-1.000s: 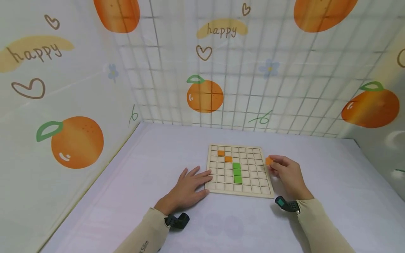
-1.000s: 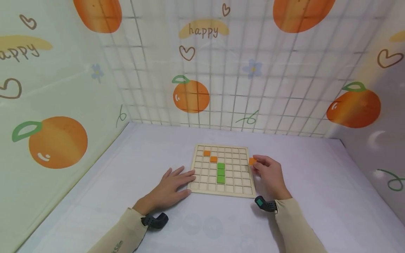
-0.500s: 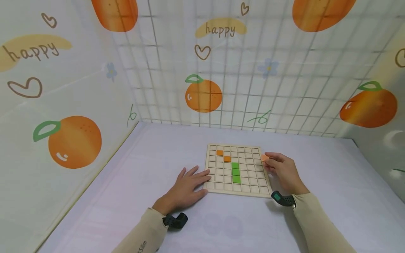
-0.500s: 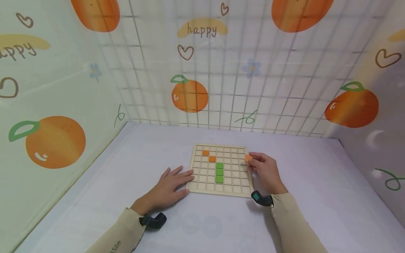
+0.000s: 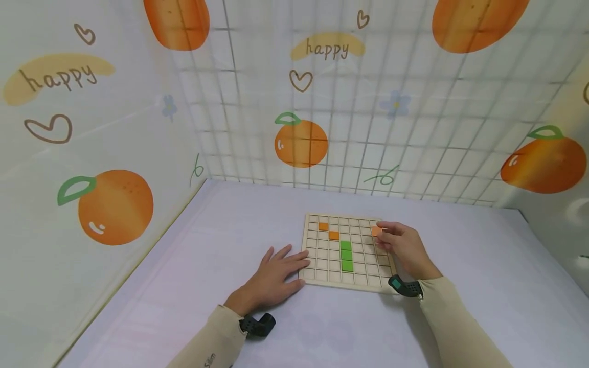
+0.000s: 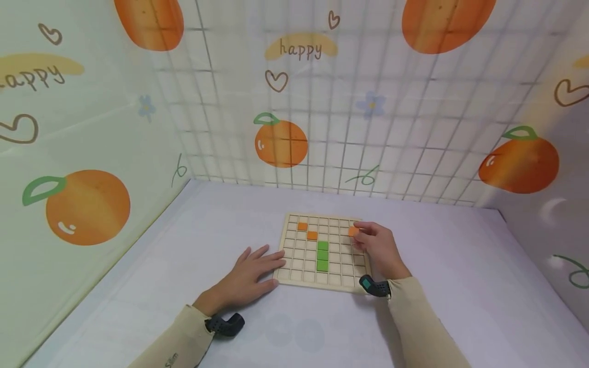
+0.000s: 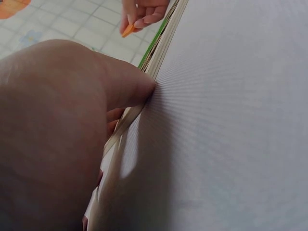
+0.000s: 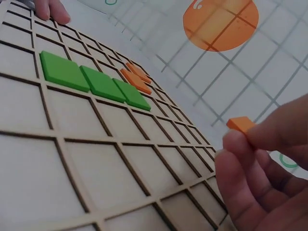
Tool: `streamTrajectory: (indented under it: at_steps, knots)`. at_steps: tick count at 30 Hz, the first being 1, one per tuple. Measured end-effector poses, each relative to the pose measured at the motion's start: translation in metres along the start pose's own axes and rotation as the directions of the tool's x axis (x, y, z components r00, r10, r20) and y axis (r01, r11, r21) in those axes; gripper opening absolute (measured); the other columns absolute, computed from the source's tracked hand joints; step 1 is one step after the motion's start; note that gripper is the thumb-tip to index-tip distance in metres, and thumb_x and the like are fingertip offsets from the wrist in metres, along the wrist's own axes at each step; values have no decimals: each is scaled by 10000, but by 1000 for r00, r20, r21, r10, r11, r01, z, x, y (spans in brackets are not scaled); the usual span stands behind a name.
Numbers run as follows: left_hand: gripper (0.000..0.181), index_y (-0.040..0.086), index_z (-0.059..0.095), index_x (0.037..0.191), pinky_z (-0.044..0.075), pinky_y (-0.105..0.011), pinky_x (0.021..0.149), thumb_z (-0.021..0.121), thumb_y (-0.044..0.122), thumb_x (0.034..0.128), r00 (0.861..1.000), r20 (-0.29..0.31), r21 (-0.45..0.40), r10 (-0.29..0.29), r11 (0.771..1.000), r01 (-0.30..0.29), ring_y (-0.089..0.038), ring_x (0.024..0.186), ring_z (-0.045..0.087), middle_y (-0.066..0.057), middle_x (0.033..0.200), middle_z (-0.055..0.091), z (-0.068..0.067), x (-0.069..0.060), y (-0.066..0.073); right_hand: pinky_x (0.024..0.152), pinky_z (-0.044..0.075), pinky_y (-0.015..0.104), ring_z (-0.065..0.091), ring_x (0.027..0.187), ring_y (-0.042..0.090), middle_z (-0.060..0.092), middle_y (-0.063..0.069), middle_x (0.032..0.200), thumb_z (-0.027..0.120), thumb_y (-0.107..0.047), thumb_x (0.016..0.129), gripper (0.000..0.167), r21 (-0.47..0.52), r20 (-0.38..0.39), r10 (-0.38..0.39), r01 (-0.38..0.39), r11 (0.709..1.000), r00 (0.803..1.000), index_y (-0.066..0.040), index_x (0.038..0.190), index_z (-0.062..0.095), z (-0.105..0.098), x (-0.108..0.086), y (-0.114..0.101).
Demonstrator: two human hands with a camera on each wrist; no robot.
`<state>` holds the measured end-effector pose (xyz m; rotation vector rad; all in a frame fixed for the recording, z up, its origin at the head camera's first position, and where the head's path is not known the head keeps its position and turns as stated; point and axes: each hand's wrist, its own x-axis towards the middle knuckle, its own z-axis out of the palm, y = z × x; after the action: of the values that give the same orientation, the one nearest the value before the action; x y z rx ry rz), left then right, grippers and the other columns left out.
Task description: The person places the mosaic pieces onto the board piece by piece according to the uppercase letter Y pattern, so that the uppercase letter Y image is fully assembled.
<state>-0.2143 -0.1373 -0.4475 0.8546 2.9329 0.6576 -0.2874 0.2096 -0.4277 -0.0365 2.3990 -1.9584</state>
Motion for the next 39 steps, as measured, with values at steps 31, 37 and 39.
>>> streamTrajectory:
  at_steps: [31, 37, 39]
  knots:
    - [495, 235, 528, 1478, 31, -603, 1185, 542, 364, 1000, 1000, 12, 2, 11, 1000, -11, -273, 1517, 172, 117, 1582, 370, -1, 0, -1, 803, 576, 285, 693, 919, 212, 623, 192, 1253, 620, -118, 974, 424, -193, 60, 35, -23, 981, 998, -12, 1382, 574, 17, 12, -2]
    - [499, 251, 523, 1481, 23, -594, 1187, 544, 379, 999, 1000, 11, 5, 11, 1000, -11, -262, 1519, 164, 136, 1585, 356, 0, 1, -3, 769, 565, 273, 672, 887, 207, 639, 170, 1220, 639, -117, 950, 410, -250, 51, 26, -12, 968, 998, -27, 1349, 604, 20, 16, 1]
    - [501, 252, 523, 1481, 20, -591, 1188, 547, 381, 997, 1000, 8, 5, 13, 1000, -14, -262, 1519, 164, 136, 1585, 355, 1, 1, -3, 750, 561, 258, 653, 880, 203, 640, 162, 1215, 632, -102, 941, 403, -255, 45, 24, -12, 967, 999, -27, 1337, 611, 22, 17, 2]
